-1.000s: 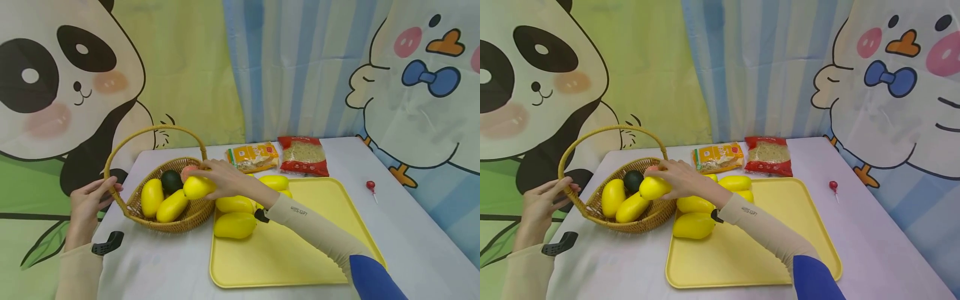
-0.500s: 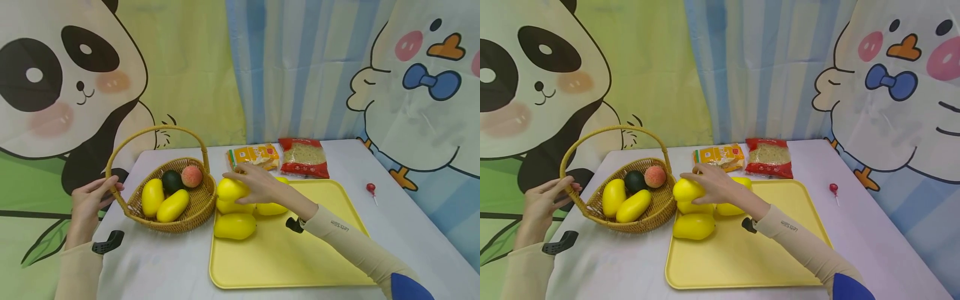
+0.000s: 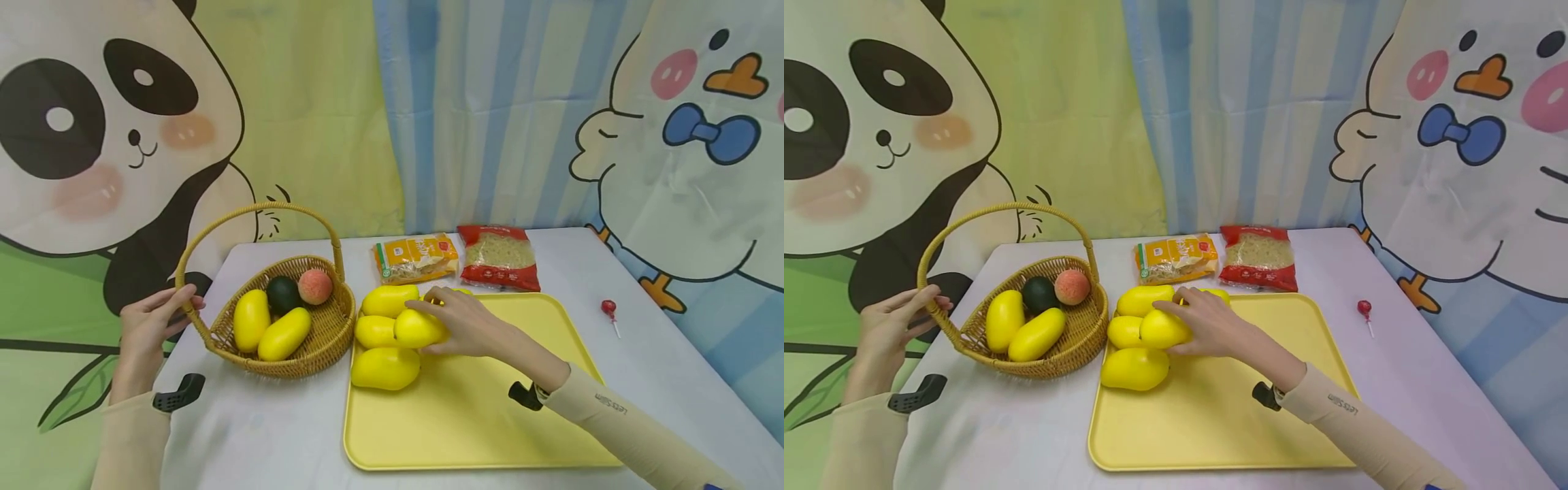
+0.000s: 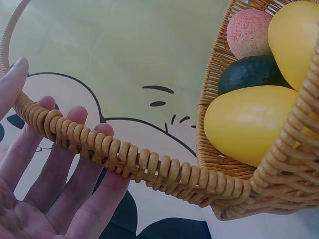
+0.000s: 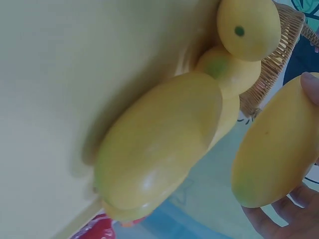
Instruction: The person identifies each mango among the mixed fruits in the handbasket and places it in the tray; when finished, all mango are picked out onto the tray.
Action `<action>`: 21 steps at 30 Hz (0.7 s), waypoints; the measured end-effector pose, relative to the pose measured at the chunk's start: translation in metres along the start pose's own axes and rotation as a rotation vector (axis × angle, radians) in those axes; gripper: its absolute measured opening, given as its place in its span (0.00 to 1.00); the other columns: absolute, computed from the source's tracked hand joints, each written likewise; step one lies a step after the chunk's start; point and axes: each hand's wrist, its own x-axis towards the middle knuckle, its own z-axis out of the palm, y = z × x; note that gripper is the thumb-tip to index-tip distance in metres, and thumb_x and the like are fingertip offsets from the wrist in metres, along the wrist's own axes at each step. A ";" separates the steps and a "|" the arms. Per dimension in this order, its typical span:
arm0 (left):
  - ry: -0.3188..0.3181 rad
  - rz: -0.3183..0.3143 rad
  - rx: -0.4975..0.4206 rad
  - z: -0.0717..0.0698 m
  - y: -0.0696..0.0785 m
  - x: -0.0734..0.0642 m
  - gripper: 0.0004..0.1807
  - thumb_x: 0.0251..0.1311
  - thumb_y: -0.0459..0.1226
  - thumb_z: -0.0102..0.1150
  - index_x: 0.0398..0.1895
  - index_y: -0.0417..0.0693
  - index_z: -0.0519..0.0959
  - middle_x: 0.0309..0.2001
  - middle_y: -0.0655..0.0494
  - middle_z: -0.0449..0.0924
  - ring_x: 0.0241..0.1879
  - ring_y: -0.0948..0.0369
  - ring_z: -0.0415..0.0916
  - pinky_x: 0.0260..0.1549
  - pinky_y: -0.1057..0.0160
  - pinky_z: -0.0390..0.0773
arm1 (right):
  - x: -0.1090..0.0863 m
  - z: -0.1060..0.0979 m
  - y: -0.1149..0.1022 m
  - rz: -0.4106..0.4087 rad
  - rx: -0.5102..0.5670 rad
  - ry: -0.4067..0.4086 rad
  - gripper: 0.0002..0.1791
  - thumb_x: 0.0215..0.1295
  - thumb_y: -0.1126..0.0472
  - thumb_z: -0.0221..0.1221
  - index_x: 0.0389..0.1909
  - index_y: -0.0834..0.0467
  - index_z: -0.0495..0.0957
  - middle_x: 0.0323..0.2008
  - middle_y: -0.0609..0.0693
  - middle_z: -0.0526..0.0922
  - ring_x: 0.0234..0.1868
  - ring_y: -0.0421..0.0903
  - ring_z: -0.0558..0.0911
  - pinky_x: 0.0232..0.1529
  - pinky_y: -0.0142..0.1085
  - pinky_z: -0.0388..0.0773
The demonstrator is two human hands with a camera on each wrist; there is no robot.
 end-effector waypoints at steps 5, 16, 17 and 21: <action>0.000 -0.001 -0.005 0.003 0.003 -0.002 0.07 0.56 0.41 0.68 0.36 0.51 0.86 0.25 0.62 0.86 0.28 0.68 0.83 0.29 0.75 0.81 | -0.019 0.004 0.001 0.028 -0.023 0.004 0.40 0.49 0.41 0.69 0.64 0.46 0.71 0.46 0.51 0.76 0.38 0.46 0.75 0.35 0.36 0.73; 0.003 0.002 -0.009 0.001 0.003 -0.002 0.08 0.56 0.41 0.68 0.37 0.50 0.86 0.25 0.62 0.86 0.28 0.69 0.83 0.29 0.74 0.81 | -0.045 0.013 0.004 0.077 -0.060 -0.005 0.39 0.47 0.41 0.71 0.61 0.48 0.74 0.45 0.52 0.75 0.34 0.46 0.74 0.30 0.35 0.71; 0.005 0.000 -0.007 0.001 0.002 -0.002 0.09 0.56 0.42 0.68 0.37 0.49 0.86 0.25 0.61 0.86 0.28 0.69 0.83 0.29 0.74 0.81 | -0.047 0.014 0.004 0.083 -0.056 -0.011 0.39 0.46 0.40 0.71 0.61 0.48 0.74 0.45 0.52 0.75 0.34 0.45 0.74 0.30 0.35 0.71; 0.016 -0.006 0.011 0.002 0.001 -0.002 0.11 0.54 0.44 0.69 0.38 0.50 0.86 0.25 0.62 0.86 0.29 0.68 0.83 0.30 0.74 0.81 | -0.051 0.019 0.004 0.089 -0.038 -0.040 0.39 0.46 0.41 0.71 0.61 0.48 0.74 0.44 0.51 0.75 0.34 0.45 0.73 0.30 0.35 0.72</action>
